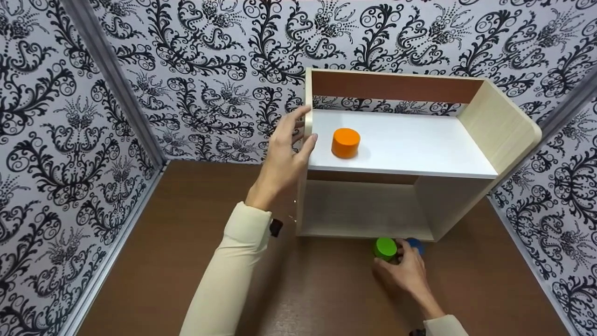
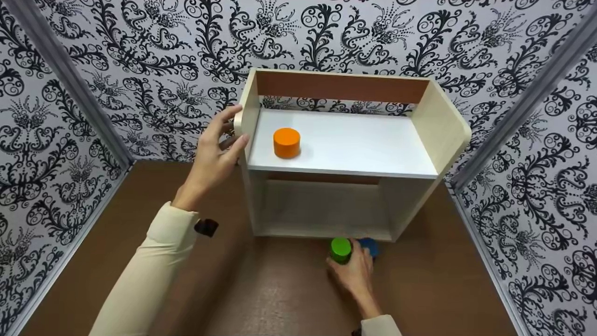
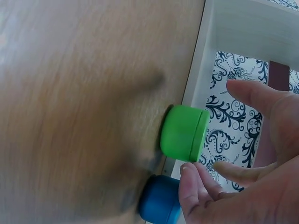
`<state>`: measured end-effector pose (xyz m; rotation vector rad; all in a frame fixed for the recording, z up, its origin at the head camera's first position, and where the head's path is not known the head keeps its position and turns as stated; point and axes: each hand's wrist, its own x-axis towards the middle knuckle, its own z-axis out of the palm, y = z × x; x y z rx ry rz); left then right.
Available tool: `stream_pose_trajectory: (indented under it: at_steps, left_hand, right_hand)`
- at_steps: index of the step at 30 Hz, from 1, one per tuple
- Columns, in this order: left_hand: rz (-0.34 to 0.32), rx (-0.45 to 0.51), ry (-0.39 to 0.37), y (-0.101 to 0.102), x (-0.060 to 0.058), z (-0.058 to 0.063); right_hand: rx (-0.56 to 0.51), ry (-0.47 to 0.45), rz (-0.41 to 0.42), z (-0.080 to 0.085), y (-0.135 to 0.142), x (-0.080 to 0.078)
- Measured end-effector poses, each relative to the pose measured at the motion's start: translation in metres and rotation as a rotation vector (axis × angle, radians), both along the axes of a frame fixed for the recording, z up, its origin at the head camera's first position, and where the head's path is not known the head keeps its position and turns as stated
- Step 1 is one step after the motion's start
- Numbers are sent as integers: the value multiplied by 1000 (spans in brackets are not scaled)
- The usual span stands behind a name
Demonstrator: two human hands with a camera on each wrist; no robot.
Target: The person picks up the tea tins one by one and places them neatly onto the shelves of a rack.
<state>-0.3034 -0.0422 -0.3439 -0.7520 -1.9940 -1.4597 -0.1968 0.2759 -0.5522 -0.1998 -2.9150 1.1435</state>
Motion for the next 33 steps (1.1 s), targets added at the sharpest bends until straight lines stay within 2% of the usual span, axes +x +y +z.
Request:
stream_pose_trajectory:
  at_steps: [20,28,33]
  left_hand:
    - [10,-2,7,0,0,0]
    - [8,7,1,0,0,-1]
    - [8,-2,5,0,0,-1]
  right_hand:
    - [-4,-39,31,-15,-11,-10]
    - [-16,35,22,-20,-18,-17]
    - [-19,39,13,-22,-22,-23]
